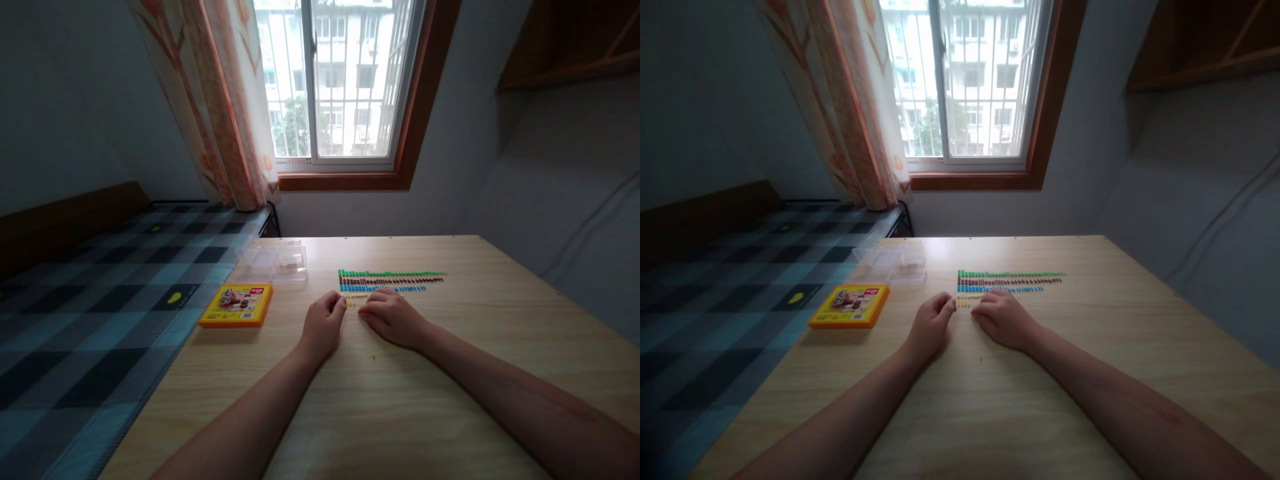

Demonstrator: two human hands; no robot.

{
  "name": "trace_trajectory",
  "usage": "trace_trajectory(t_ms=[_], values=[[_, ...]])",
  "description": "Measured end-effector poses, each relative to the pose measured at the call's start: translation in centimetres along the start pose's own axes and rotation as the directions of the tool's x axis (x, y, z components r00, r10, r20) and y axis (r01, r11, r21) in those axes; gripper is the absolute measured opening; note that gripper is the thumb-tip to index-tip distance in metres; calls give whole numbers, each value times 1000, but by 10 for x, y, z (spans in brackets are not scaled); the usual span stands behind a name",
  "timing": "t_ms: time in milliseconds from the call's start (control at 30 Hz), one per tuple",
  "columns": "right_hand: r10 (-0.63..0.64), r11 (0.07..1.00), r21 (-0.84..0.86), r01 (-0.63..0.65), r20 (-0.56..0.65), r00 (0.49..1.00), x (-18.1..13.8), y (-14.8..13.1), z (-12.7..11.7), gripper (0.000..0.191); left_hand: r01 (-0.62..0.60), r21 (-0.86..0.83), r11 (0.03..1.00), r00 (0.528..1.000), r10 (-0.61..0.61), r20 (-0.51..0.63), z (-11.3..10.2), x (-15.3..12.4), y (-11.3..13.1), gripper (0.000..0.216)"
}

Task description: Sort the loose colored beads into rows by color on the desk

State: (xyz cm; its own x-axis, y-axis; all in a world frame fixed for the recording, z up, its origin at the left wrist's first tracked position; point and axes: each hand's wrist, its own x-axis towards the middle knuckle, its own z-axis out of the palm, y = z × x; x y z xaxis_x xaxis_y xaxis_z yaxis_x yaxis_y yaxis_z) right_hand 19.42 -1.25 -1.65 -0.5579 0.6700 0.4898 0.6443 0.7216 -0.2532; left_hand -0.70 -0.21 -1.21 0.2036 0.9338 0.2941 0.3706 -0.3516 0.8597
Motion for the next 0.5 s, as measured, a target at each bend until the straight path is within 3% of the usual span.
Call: trace_trajectory(t_ms=[500], values=[[2,1000,27,0,-84,996,-1,3,1,16,1,-4,1000,1000,-1,10,0,-1,-1,30]])
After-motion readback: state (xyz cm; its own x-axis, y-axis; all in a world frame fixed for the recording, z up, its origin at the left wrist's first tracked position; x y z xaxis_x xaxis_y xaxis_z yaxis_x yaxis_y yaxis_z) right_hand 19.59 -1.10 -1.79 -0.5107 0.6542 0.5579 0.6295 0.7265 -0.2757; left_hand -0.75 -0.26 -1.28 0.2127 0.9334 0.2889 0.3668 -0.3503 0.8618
